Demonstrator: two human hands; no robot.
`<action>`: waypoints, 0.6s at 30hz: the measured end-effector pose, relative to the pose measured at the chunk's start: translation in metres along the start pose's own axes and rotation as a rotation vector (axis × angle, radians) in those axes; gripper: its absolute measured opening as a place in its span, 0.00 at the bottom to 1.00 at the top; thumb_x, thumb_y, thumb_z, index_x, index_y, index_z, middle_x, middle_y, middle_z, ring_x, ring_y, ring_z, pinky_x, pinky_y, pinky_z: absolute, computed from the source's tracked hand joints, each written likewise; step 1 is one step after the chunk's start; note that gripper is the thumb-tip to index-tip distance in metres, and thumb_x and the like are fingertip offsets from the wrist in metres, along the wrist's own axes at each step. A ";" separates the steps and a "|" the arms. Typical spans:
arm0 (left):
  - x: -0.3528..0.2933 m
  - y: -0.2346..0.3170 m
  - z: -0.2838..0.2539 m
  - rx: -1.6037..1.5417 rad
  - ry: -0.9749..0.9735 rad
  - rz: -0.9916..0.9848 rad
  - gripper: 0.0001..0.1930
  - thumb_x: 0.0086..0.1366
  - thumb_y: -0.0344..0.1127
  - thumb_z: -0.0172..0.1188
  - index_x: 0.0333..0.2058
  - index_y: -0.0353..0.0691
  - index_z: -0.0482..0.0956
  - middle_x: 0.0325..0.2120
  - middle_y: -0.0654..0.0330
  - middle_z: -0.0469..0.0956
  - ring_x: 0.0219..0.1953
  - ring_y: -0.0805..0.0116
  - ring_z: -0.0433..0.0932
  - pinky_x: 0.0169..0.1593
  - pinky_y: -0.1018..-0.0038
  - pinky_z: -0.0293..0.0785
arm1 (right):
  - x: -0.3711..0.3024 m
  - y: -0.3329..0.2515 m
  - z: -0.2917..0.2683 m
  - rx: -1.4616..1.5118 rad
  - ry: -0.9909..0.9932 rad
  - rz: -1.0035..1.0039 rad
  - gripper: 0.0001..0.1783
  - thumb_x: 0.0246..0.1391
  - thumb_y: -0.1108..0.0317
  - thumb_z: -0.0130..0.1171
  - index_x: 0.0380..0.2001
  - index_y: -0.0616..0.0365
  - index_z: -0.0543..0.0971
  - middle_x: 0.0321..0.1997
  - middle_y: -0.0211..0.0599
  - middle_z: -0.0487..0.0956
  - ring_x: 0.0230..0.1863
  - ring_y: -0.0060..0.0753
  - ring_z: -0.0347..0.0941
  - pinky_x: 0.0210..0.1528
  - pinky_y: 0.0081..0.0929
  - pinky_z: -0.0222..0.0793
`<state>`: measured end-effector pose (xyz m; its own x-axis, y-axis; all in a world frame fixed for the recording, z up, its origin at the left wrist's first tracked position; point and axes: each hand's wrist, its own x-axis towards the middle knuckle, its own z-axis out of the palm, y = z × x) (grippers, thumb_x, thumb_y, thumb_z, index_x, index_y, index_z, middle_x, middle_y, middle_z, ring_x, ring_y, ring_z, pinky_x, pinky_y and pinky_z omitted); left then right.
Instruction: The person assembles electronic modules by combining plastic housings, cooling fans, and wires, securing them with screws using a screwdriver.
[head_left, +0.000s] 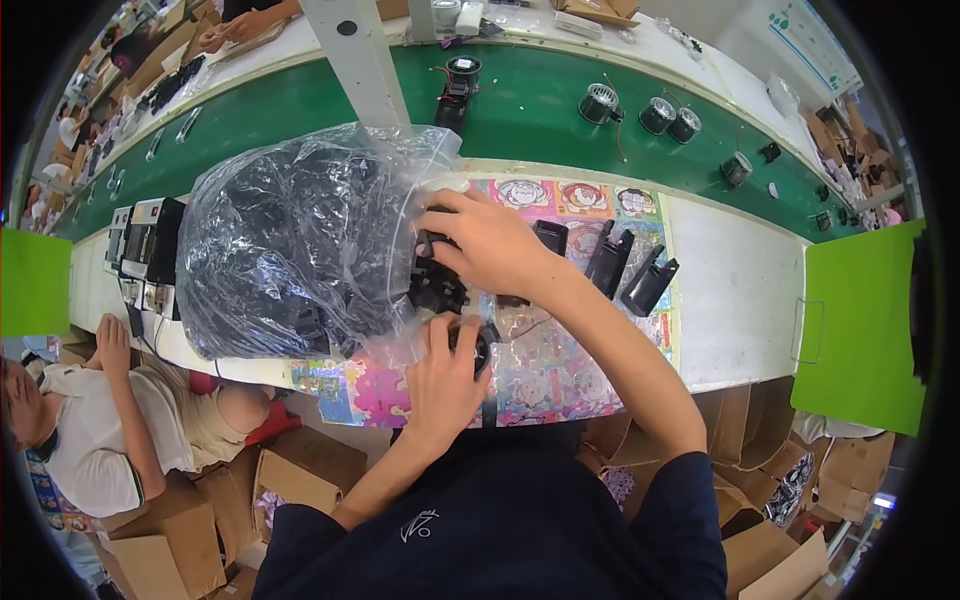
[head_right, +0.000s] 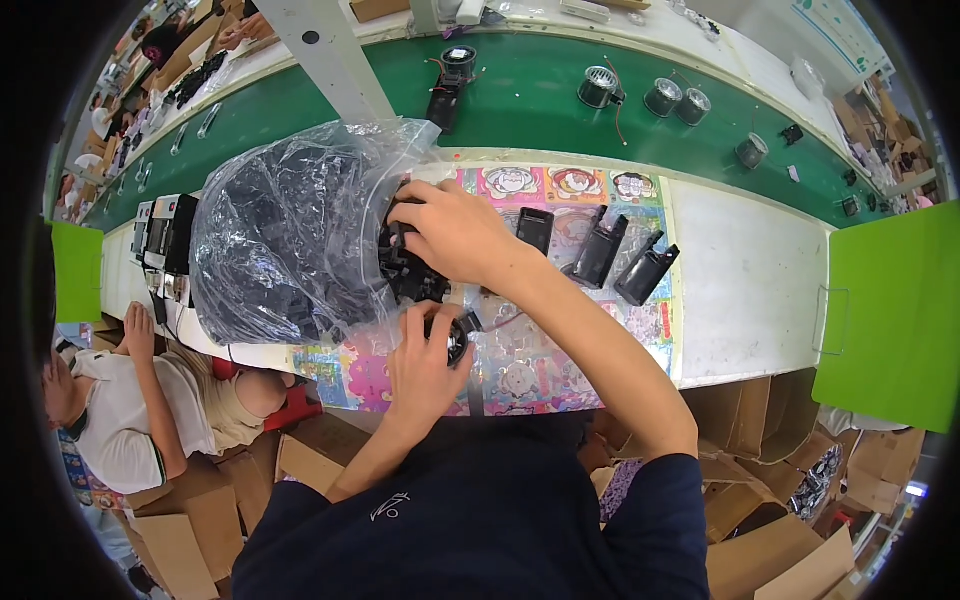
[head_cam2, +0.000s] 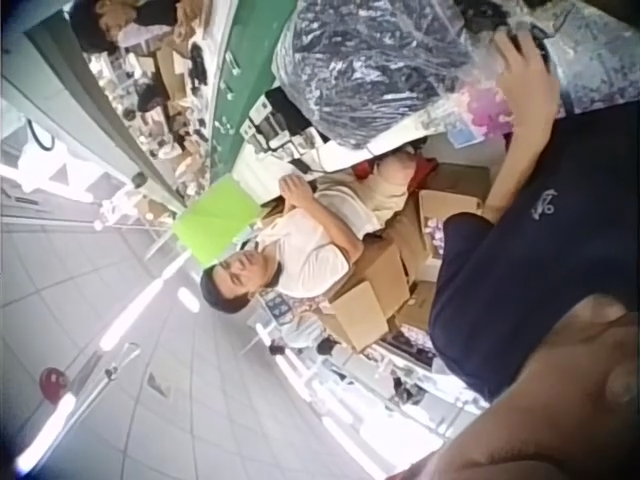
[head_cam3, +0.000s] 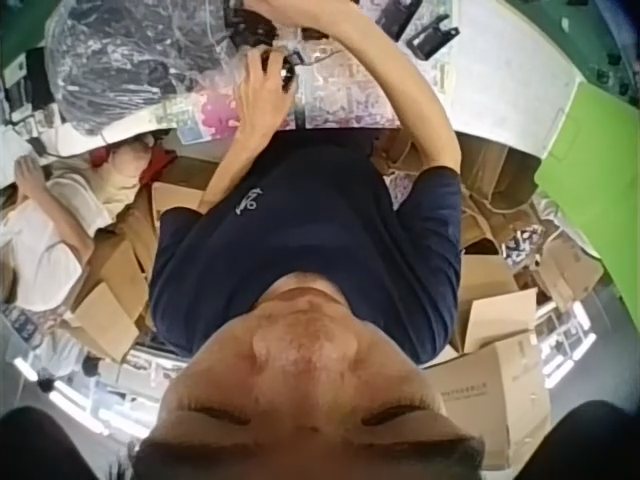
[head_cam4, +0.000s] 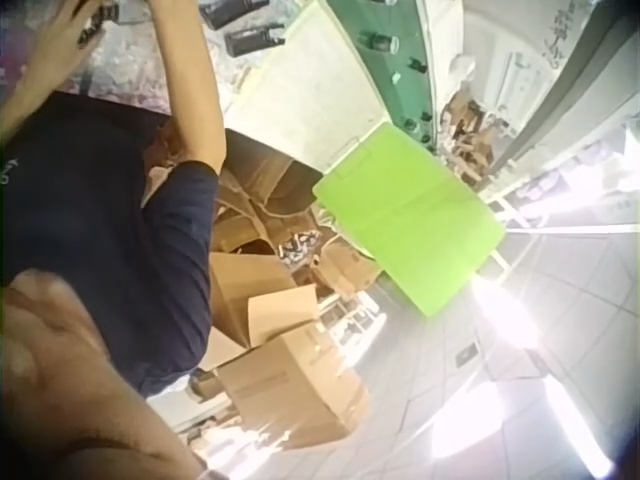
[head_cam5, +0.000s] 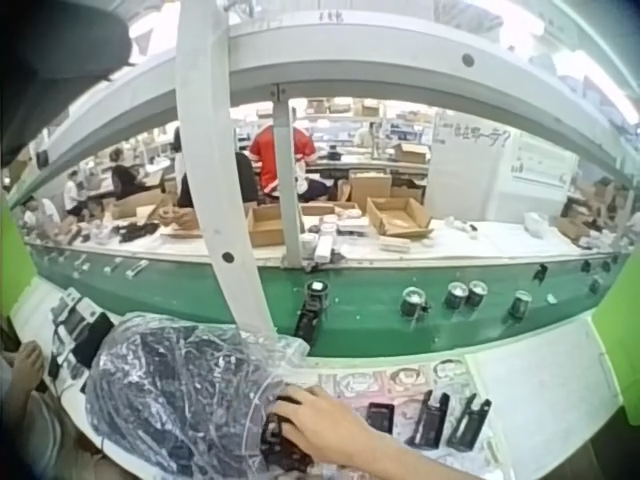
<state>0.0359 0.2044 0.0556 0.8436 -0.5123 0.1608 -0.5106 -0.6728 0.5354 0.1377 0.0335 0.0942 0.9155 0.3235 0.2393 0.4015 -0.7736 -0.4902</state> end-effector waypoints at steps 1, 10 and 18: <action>0.001 0.002 0.000 -0.017 -0.001 -0.032 0.34 0.51 0.29 0.73 0.58 0.39 0.72 0.55 0.50 0.68 0.56 0.44 0.73 0.40 0.54 0.82 | -0.003 0.001 0.001 -0.011 0.058 -0.007 0.15 0.59 0.64 0.64 0.49 0.54 0.82 0.54 0.38 0.77 0.53 0.52 0.74 0.55 0.45 0.73; -0.009 -0.013 -0.009 -0.429 -0.080 0.018 0.39 0.52 0.26 0.71 0.64 0.35 0.66 0.58 0.44 0.71 0.60 0.39 0.70 0.61 0.56 0.71 | -0.067 -0.011 -0.043 0.429 0.249 0.356 0.16 0.58 0.77 0.63 0.50 0.61 0.82 0.37 0.40 0.76 0.27 0.24 0.71 0.29 0.24 0.67; -0.006 -0.015 0.004 -0.484 -0.008 0.151 0.33 0.46 0.24 0.72 0.54 0.36 0.75 0.50 0.49 0.78 0.54 0.48 0.75 0.58 0.60 0.72 | -0.155 -0.025 -0.029 0.762 0.114 0.495 0.30 0.63 0.80 0.55 0.69 0.54 0.71 0.49 0.44 0.79 0.37 0.31 0.79 0.42 0.29 0.75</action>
<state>0.0378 0.2153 0.0434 0.7640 -0.5903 0.2604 -0.4893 -0.2670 0.8303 -0.0151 -0.0134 0.0931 0.9958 -0.0363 -0.0837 -0.0898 -0.2274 -0.9697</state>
